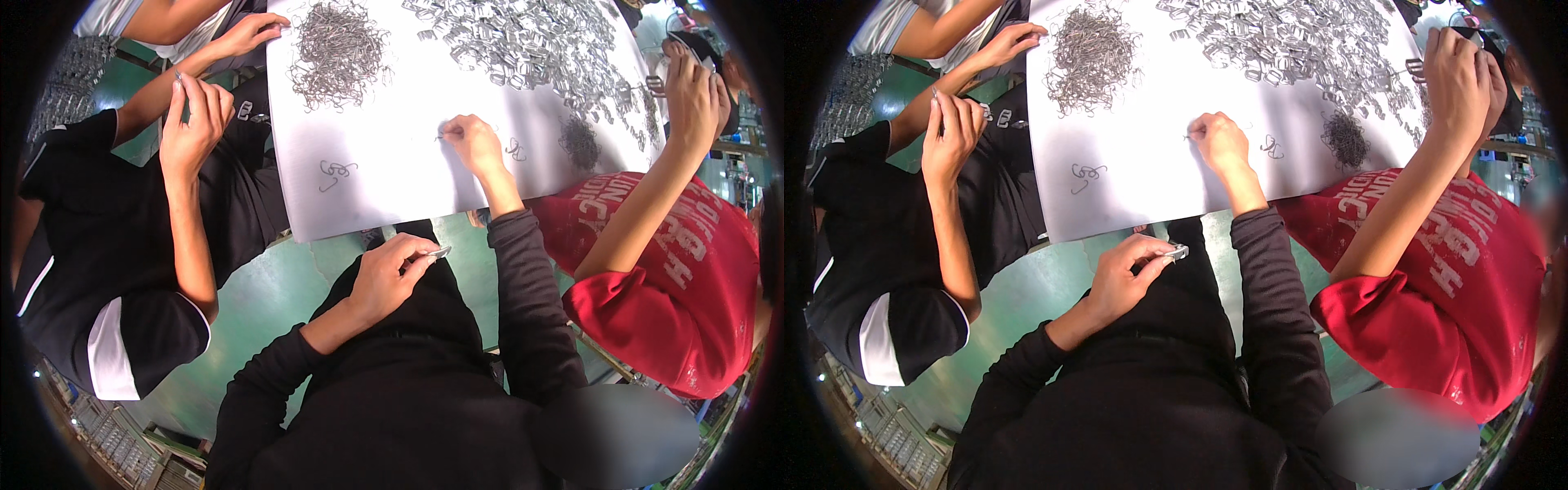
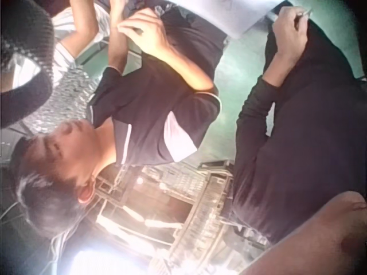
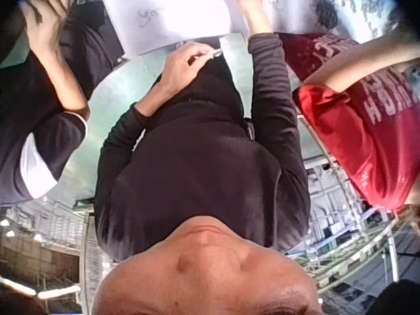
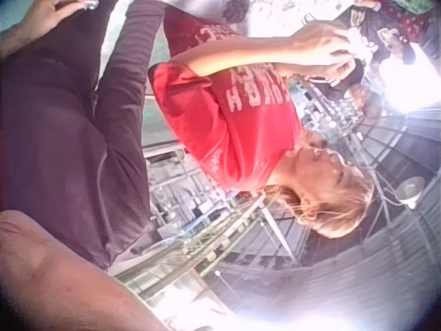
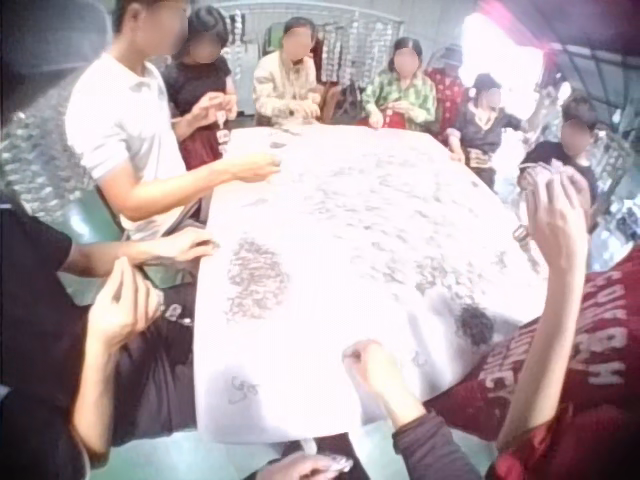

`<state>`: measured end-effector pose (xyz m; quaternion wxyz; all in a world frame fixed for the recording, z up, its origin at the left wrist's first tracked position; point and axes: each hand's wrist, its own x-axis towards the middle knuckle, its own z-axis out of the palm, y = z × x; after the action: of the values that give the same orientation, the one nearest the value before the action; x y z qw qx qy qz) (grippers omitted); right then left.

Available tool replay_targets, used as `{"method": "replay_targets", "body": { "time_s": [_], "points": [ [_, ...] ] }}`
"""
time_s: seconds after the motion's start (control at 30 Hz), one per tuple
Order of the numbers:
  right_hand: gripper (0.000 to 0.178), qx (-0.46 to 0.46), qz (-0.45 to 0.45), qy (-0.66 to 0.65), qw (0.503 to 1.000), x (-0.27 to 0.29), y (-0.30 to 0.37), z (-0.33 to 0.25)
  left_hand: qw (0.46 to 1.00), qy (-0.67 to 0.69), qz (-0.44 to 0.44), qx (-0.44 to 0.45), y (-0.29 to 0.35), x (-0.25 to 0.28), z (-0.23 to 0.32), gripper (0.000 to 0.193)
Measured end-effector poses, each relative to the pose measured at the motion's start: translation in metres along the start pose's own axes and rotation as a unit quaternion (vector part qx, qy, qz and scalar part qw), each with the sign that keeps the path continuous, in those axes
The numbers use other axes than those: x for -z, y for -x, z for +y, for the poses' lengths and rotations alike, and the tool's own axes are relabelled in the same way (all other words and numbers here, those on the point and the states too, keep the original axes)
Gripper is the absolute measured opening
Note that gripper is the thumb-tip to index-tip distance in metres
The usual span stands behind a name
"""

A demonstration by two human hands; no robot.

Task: The person picks up small metal pieces from a pile on a table, slides them onto metal hooks, and hangs the hooks onto a rack.

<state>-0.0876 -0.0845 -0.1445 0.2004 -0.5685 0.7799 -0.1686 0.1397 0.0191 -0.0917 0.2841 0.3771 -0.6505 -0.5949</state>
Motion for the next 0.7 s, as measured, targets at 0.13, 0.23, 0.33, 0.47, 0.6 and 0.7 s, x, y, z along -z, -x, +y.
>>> {"method": "replay_targets", "body": {
  "time_s": [0.13, 0.23, 0.33, 0.47, 0.6, 0.7],
  "points": [
    [0.01, 0.095, -0.046, 0.043, 0.993, -0.018, -0.002, -0.014, 1.0, -0.022, -0.014, 0.012, -0.001, 0.001, 0.005, 0.012],
    [0.013, 0.157, -0.023, 0.129, 0.979, -0.036, -0.003, -0.014, 0.999, -0.034, -0.013, 0.005, -0.004, -0.003, 0.005, 0.013],
    [0.013, 0.1, -0.078, -0.123, 0.984, -0.039, -0.004, 0.006, 1.0, -0.013, 0.005, -0.011, -0.007, -0.01, -0.003, 0.014],
    [0.012, -0.153, -0.214, -0.522, 0.812, -0.019, 0.012, 0.029, 1.0, 0.006, 0.012, -0.022, -0.012, -0.014, -0.007, 0.014],
    [0.014, -0.184, -0.176, -0.598, 0.76, 0.024, 0.062, 0.021, 1.0, -0.002, 0.016, -0.026, -0.021, -0.022, -0.005, 0.013],
    [0.013, -0.186, -0.12, -0.597, 0.771, 0.058, 0.111, 0.004, 1.0, -0.006, -0.003, -0.011, -0.028, -0.023, 0.0, 0.012]
  ]
}}
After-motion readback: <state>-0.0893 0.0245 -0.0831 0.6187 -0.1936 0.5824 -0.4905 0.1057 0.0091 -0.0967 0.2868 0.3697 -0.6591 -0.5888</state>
